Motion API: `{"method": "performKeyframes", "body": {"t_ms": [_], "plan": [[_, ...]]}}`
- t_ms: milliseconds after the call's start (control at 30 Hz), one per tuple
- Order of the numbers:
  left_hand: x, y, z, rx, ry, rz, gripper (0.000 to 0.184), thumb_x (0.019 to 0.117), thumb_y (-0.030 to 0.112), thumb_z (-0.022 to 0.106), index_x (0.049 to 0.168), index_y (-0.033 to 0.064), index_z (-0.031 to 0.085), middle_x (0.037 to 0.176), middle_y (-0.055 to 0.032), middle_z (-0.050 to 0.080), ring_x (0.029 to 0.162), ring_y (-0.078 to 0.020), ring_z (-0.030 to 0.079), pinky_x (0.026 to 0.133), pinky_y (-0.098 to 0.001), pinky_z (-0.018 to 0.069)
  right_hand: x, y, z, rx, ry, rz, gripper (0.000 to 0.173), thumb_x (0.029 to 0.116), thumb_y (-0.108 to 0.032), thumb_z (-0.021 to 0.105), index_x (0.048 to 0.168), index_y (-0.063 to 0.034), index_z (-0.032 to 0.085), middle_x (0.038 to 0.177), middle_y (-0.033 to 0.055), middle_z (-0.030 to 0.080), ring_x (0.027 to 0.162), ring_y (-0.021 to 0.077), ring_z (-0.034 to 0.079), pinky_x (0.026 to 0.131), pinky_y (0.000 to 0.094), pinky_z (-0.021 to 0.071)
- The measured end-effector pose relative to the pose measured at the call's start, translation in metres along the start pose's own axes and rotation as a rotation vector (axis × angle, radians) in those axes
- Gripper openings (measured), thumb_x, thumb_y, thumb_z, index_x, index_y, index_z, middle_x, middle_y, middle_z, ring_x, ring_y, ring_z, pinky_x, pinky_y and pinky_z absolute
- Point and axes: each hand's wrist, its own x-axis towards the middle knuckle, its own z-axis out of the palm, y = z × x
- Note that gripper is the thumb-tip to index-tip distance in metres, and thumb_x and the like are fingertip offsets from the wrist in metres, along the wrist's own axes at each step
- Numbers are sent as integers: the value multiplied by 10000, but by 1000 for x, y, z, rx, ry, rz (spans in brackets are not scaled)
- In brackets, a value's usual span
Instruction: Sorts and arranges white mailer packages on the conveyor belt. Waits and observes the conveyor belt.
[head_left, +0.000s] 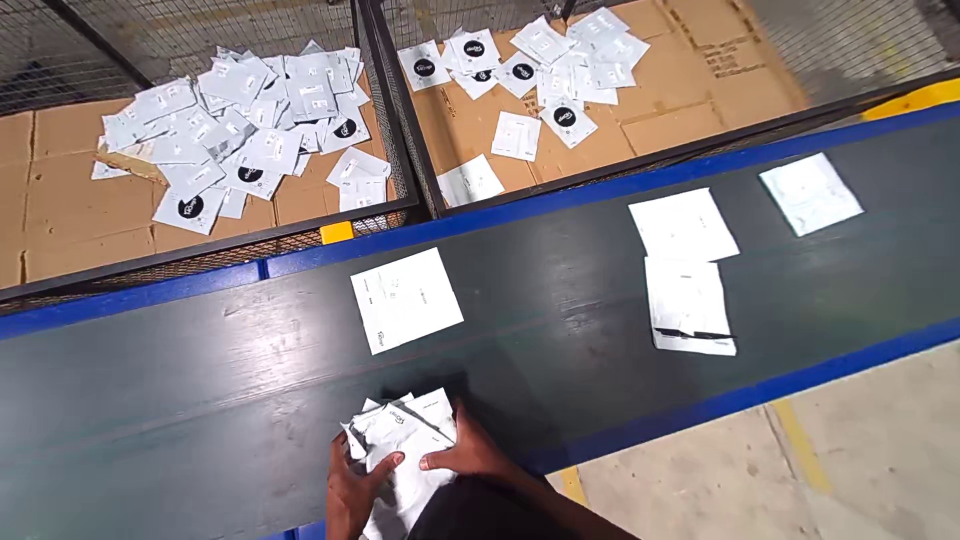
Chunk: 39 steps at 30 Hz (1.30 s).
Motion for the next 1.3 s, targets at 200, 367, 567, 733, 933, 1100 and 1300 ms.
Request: {"method": "performKeyframes", "body": {"t_ms": [200,367,567,733,933,1100,1300], "plan": [[63,69,-24,-187,-378,97,593,664,362,971,1097,40,725,982,-62,780,917,-191,758,881,-424,644,27,-47,-49,146,-103,13,780,707,-501,913,1271,-60,603,1131,22,731,1065,100,694,986,362,578],[175,256,-34,-74,-175,438,728,684,472,933,1168,-5,671,1052,-131,734,992,-236,716,928,-495,596,113,-176,-172,80,168,-308,934,737,-440,914,1444,-34,458,1280,73,674,1167,121,657,1042,358,555],[348,416,-22,55,14,600,1147,677,624,876,1598,221,323,1524,-277,422,1335,-481,478,1029,-702,442,288,-299,-317,303,150,-505,657,840,-265,857,1368,-23,551,1170,101,731,1055,203,723,949,422,611],[423,389,36,330,-154,599,1145,716,542,888,1624,204,279,1568,-248,397,1424,-496,375,1102,-718,356,401,-248,-349,177,356,-295,884,721,-417,925,1424,-52,533,1292,148,673,1177,246,663,1014,490,553],[374,318,-45,290,249,732,1076,787,775,678,1604,163,335,1663,-217,238,1524,-448,221,1196,-693,226,394,-246,-349,212,327,-262,919,754,-552,872,1449,-77,503,1260,144,697,1117,242,706,948,458,608],[332,94,-210,541,874,156,929,909,820,413,1623,232,319,1679,-263,142,1520,-545,103,1118,-816,110,316,-240,-372,-181,757,-374,1172,769,-746,729,1613,-72,273,1623,248,319,1474,368,383,1171,559,388],[274,-32,-240,468,624,-48,803,966,797,261,1626,341,288,1707,-197,90,1538,-504,88,1117,-814,101,190,-147,-286,-717,375,-492,826,850,-605,753,1487,-130,527,1533,90,513,1427,232,477,1178,488,410]]}}
